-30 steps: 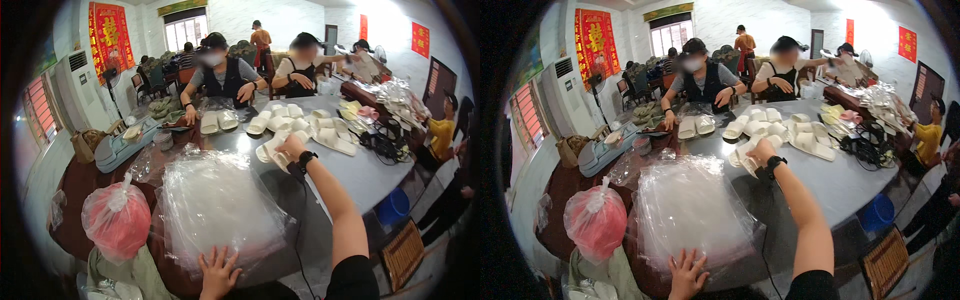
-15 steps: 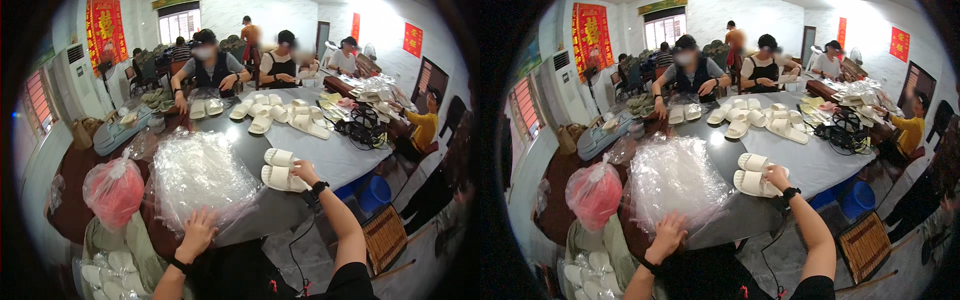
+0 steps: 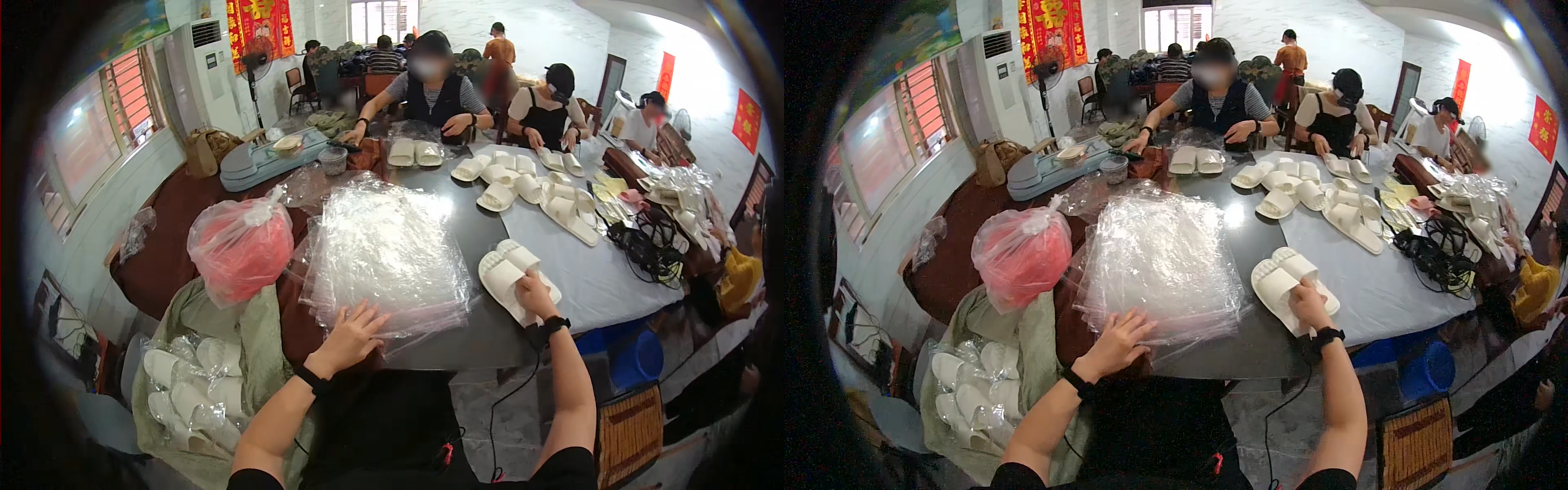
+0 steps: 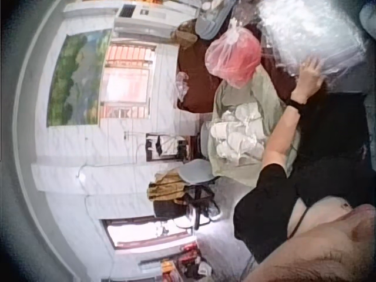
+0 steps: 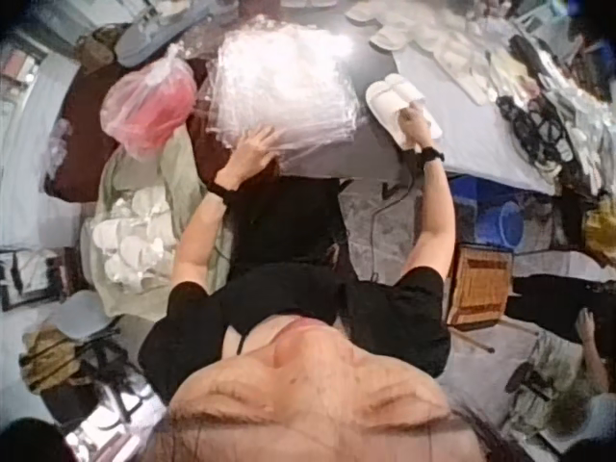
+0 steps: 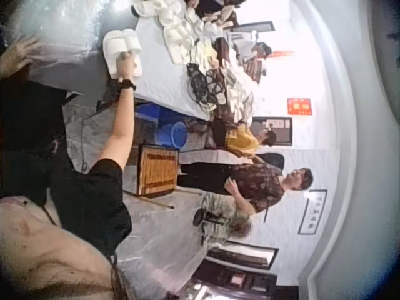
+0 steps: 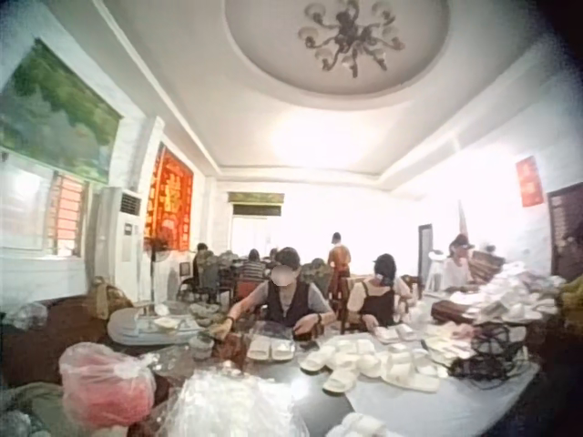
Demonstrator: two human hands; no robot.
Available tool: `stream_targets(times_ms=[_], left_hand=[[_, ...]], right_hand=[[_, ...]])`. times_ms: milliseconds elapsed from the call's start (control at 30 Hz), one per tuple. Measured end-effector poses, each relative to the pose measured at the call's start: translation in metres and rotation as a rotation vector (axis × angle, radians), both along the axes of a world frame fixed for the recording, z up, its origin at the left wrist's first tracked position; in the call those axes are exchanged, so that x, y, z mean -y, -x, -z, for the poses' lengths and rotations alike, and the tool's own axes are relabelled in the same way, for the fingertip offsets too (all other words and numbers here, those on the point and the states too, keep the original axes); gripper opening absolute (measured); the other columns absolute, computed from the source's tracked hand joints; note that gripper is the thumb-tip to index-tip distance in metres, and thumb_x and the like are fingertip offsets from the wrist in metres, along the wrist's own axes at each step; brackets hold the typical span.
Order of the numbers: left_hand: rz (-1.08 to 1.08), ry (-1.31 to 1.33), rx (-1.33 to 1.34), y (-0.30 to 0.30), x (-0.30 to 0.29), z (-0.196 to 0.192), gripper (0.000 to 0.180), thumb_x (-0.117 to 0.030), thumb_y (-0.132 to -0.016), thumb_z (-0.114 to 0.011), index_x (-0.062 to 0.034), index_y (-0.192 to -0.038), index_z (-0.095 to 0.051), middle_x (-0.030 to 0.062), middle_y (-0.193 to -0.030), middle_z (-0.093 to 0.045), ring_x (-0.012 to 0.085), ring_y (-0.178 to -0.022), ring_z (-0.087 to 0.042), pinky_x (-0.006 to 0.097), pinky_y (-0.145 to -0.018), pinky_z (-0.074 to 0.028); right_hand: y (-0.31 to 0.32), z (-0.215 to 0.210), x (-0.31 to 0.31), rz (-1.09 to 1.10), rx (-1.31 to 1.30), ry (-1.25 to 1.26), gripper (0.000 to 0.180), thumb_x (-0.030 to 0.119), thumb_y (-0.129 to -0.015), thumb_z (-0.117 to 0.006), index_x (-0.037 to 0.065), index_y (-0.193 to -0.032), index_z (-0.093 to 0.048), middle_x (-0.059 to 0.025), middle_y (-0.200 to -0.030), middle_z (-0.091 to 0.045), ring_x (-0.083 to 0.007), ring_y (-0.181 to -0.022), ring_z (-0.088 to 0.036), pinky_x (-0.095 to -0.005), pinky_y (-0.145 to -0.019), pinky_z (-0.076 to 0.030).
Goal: Pairs of white slippers are placed into clear plastic bags for packaging.
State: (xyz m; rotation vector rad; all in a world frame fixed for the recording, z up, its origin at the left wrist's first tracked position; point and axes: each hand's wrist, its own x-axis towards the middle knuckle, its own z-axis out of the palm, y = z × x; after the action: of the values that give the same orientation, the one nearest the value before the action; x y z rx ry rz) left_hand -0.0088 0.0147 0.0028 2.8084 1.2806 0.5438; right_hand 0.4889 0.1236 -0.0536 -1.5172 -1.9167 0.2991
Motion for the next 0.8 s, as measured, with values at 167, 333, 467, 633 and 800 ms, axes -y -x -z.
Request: stream_targets(times_ms=[167, 333, 467, 633, 800], left_hand=[[-0.014, -0.057, 0.321, 0.009, -0.001, 0.011, 0.019, -0.01, -0.09, -0.065, -0.006, -0.108, -0.07, 0.0167, -0.102, -0.072, 0.0351, -0.104, -0.068, 0.046, -0.086, -0.051], [-0.234, -0.031, 0.426, -0.018, 0.006, -0.011, 0.01, -0.012, -0.091, -0.062, -0.007, -0.094, -0.07, 0.0138, -0.086, -0.071, 0.0333, -0.083, -0.069, 0.042, -0.068, -0.054], [-0.179, 0.145, 0.506, -0.025, 0.002, -0.011, 0.013, -0.018, -0.091, -0.069, -0.0057, -0.094, -0.074, 0.0175, -0.104, -0.072, 0.0359, -0.099, -0.068, 0.046, -0.085, -0.053], [0.082, 0.136, 0.088, -0.029, 0.004, 0.001, 0.029, -0.037, -0.094, -0.066, -0.0128, -0.108, -0.075, 0.017, -0.144, -0.052, 0.0376, -0.14, -0.04, 0.068, -0.11, -0.025], [0.086, 0.205, 0.017, -0.026, 0.005, 0.012, 0.037, -0.041, -0.095, -0.063, -0.0187, -0.124, -0.07, 0.0177, -0.156, -0.039, 0.039, -0.149, -0.027, 0.075, -0.112, -0.015]], right_hand=[[0.034, -0.042, 0.068, 0.013, -0.292, -0.018, 0.017, -0.002, -0.091, -0.054, -0.004, -0.106, -0.063, -0.0112, -0.124, -0.057, -0.026, -0.108, -0.057, -0.0328, -0.092, -0.046], [0.053, -0.076, 0.166, -0.127, -0.481, 0.04, 0.03, -0.006, -0.088, -0.054, -0.008, -0.118, -0.061, -0.0093, -0.151, -0.045, -0.0208, -0.109, -0.059, -0.0349, -0.092, -0.048], [0.097, -0.108, 0.219, -0.207, -0.591, 0.088, 0.036, -0.01, -0.084, -0.055, -0.003, -0.117, -0.067, -0.0131, -0.139, -0.055, -0.0237, -0.124, -0.055, -0.0304, -0.1, -0.043], [0.112, -0.093, 0.237, -0.218, -0.661, 0.083, 0.037, -0.01, -0.085, -0.057, -0.003, -0.12, -0.066, -0.0124, -0.134, -0.057, -0.0253, -0.123, -0.056, -0.0316, -0.1, -0.043], [0.128, -0.092, 0.24, -0.232, -0.573, 0.08, 0.038, -0.01, -0.083, -0.057, -0.001, -0.118, -0.067, -0.0142, -0.132, -0.058, -0.0291, -0.124, -0.054, -0.034, -0.102, -0.042]])
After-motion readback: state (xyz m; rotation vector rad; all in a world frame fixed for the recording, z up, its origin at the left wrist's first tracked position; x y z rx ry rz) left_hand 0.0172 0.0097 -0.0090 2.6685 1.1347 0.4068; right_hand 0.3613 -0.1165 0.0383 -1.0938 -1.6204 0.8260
